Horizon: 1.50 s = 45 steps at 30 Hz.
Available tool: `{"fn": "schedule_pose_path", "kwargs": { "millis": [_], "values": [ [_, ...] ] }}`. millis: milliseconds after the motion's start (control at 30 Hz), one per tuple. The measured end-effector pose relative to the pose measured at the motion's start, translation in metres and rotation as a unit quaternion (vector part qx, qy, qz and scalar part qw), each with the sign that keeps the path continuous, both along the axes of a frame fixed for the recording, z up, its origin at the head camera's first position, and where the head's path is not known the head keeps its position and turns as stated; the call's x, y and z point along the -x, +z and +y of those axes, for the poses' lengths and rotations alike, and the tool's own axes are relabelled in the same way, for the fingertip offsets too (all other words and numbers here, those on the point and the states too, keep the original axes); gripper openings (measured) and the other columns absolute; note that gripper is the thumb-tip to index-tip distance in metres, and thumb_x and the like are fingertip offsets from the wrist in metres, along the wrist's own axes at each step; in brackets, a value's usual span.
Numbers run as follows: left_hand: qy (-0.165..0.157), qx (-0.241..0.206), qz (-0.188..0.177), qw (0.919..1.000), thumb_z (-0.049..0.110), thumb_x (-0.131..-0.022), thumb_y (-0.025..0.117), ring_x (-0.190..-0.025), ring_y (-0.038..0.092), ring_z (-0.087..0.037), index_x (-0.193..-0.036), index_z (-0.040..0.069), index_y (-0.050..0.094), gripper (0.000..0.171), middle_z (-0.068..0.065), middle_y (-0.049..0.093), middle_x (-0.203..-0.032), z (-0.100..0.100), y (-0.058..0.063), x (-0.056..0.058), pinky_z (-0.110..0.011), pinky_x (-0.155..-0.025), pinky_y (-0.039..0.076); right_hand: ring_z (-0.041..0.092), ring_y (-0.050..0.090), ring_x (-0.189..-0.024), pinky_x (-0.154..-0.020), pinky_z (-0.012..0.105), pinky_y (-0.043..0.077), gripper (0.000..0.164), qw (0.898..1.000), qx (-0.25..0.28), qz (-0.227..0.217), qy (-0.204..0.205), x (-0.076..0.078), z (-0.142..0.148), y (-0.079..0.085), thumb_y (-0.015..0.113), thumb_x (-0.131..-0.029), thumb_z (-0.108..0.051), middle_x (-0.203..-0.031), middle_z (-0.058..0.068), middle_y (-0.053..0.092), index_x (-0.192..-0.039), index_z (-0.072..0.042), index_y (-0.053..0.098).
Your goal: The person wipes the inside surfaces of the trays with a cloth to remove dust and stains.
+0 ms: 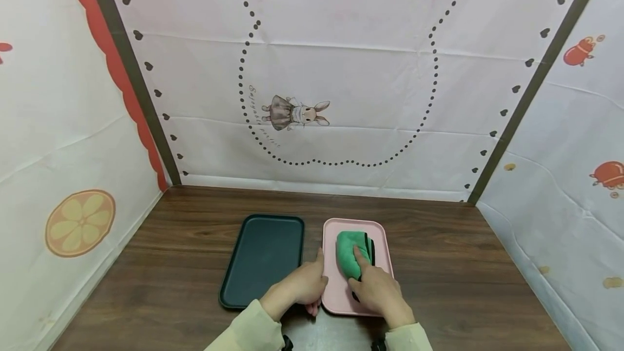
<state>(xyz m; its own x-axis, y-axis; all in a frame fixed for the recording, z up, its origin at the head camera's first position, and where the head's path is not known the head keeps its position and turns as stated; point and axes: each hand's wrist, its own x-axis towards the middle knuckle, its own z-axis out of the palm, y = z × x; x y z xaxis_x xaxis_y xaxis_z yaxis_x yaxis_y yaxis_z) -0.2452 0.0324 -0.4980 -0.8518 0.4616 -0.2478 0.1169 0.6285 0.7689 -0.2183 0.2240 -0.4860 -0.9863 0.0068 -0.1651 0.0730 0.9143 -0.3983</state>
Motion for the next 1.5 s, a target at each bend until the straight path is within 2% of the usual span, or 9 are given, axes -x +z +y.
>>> {"fn": "schedule_pose_path", "kwargs": {
  "millis": [200,467,600,900,1067,1233,1500],
  "values": [
    [-0.006,-0.001,0.006,1.0,0.006,-0.105,0.049,-0.034,0.058,-0.013,-0.161,-0.012,0.002,0.076,-0.004,0.061,-0.045,0.0,-0.002,0.001,-0.028,-0.041,0.053,0.023,0.063,-0.084,-0.069,0.05,0.05,0.084,1.0,0.002,-0.007,0.005,0.004,-0.002,0.001,0.068,-0.089,-0.029,-0.121,0.018,0.073,-0.164,-0.025,0.033],
    [-0.006,-0.018,-0.01,0.9998,0.004,-0.104,0.047,-0.034,0.06,-0.014,-0.159,-0.016,0.0,0.075,-0.004,0.061,-0.045,0.001,-0.004,0.003,-0.029,-0.04,0.053,0.022,0.057,-0.074,-0.067,0.048,0.049,0.085,1.0,-0.006,-0.009,0.02,0.004,-0.003,0.002,0.069,-0.089,-0.028,-0.095,0.014,0.073,-0.165,-0.022,0.03],
    [-0.012,-0.018,-0.002,0.9998,0.003,-0.104,0.047,-0.034,0.059,-0.014,-0.158,-0.018,0.001,0.074,-0.004,0.062,-0.046,0.001,-0.003,0.002,-0.029,-0.04,0.053,0.022,0.056,-0.073,-0.067,0.047,0.049,0.086,0.999,-0.011,-0.015,0.025,0.004,-0.003,0.004,0.068,-0.089,-0.028,-0.094,0.013,0.074,-0.166,-0.021,0.029],
    [-0.009,-0.02,0.002,0.9998,0.001,-0.102,0.047,-0.034,0.06,-0.015,-0.158,-0.018,0.002,0.074,-0.006,0.061,-0.044,0.002,-0.002,0.001,-0.03,-0.04,0.053,0.022,0.059,-0.077,-0.072,0.049,0.052,0.086,0.999,-0.023,-0.02,0.03,0.006,-0.004,0.004,0.068,-0.09,-0.028,-0.114,0.017,0.075,-0.166,-0.019,0.028],
    [-0.008,-0.01,0.002,0.9999,0.002,-0.103,0.047,-0.034,0.06,-0.014,-0.159,-0.016,0.003,0.074,-0.006,0.061,-0.044,0.002,-0.002,0.002,-0.03,-0.041,0.053,0.022,0.059,-0.077,-0.073,0.051,0.053,0.085,0.999,-0.026,-0.019,0.033,0.007,-0.005,0.004,0.068,-0.09,-0.028,-0.114,0.016,0.075,-0.166,-0.018,0.029],
    [-0.012,-0.013,0.001,0.9998,0.0,-0.102,0.046,-0.034,0.06,-0.015,-0.158,-0.018,0.003,0.073,-0.006,0.061,-0.045,0.001,-0.002,0.002,-0.03,-0.04,0.053,0.022,0.058,-0.075,-0.072,0.048,0.051,0.085,0.999,-0.025,-0.024,0.036,0.009,-0.007,0.005,0.067,-0.091,-0.029,-0.105,0.014,0.076,-0.166,-0.018,0.029],
    [-0.015,-0.017,-0.009,0.9997,0.001,-0.103,0.046,-0.035,0.06,-0.016,-0.16,-0.016,0.004,0.072,-0.008,0.063,-0.048,0.0,-0.002,0.003,-0.03,-0.041,0.053,0.022,0.064,-0.088,-0.085,0.051,0.054,0.083,0.999,-0.018,-0.022,0.044,0.013,-0.011,0.008,0.068,-0.093,-0.029,-0.128,0.02,0.071,-0.165,-0.017,0.03]
  ]
}}
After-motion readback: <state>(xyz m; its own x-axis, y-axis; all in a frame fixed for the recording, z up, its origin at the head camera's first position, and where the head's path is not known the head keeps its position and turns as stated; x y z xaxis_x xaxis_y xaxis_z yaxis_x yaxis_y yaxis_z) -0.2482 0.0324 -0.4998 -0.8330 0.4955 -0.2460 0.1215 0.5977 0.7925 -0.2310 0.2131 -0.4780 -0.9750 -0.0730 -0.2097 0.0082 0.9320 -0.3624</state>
